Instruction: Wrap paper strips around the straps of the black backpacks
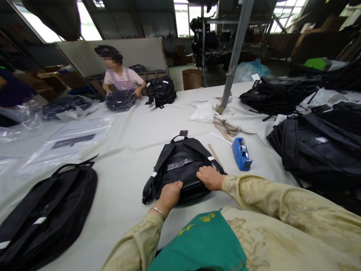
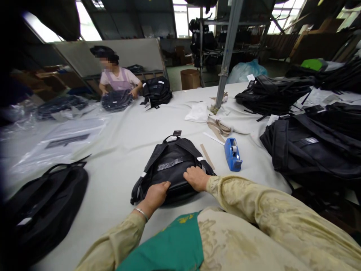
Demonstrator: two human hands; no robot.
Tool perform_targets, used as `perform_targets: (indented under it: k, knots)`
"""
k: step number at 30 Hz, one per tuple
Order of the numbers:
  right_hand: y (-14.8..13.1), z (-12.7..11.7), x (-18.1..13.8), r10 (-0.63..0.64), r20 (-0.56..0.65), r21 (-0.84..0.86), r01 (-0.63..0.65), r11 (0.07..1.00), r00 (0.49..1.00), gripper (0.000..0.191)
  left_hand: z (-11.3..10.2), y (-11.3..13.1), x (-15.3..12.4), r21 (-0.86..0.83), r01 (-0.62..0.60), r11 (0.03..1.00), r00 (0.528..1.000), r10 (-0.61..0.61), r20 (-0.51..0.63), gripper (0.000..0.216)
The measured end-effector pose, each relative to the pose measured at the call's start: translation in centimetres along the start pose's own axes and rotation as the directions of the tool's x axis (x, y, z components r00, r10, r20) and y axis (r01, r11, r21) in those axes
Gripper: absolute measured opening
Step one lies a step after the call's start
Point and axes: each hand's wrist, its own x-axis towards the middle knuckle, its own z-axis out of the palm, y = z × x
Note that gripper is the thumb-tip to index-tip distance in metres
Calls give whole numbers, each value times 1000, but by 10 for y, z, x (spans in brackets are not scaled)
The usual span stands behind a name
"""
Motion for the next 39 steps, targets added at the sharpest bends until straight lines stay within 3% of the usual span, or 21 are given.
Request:
perform_targets:
  k: [2,5,9,12,15,18,19,20,21,22,23,24,25,26,28,33,36,39]
  knots:
    - [3,1,-2,-106,-68,-66,102,993,992,16,8,-2,-3,-11,-35,999,998,35,-43,40]
    - [14,9,-8,-276,-80,-102,268,958,958,23,18,3,-4,-8,-55,998,997,55,-56,42]
    - [24,19,-7,-303,-55,-50,300,953,951,22,13,33,8,50,47,998,999,-48,13,30]
    - [23,18,-1,-306,-40,-4,306,952,951,23,5,61,27,49,38,998,999,-36,-30,31]
    - [18,15,-3,-240,-43,57,242,969,970,23,0,78,48,-43,41,998,998,-43,-40,33]
    - [8,17,-20,53,-117,226,-25,974,992,16,1,78,60,-81,90,993,996,-88,18,21]
    - [3,20,-27,227,-133,338,-171,926,965,15,1,75,62,-78,89,993,996,-88,15,20]
    - [-1,23,-32,420,-102,476,-327,817,902,15,2,72,62,-73,83,994,997,-83,6,19]
    - [-4,26,-36,598,-8,617,-467,634,801,16,2,70,62,-71,79,994,997,-79,-1,17]
    - [-7,29,-37,721,142,726,-566,391,679,21,2,68,62,-67,77,995,997,-77,-5,16]
    - [-8,32,-36,766,315,782,-611,126,561,26,2,67,61,-61,76,995,997,-76,-6,16]
    - [-7,34,-31,746,467,787,-608,-106,475,30,2,67,61,-55,75,996,997,-75,-5,17]
    - [-5,36,-24,698,575,767,-580,-276,428,33,2,67,61,-49,75,996,997,-75,-4,17]
    - [-2,36,-16,655,636,744,-548,-382,407,33,2,68,61,-44,74,996,997,-74,-3,18]
    - [5,36,2,616,684,715,-526,-460,391,28,3,70,61,-35,65,997,998,-66,-3,20]
    - [17,33,28,639,703,674,-580,-458,313,17,23,70,53,-3,46,999,997,-46,-56,37]
    - [19,33,32,698,661,683,-605,-410,274,20,39,68,46,-18,31,999,992,-33,-120,47]
    - [25,34,30,815,505,747,-617,-247,285,22,44,66,44,-64,46,997,990,-54,-133,48]
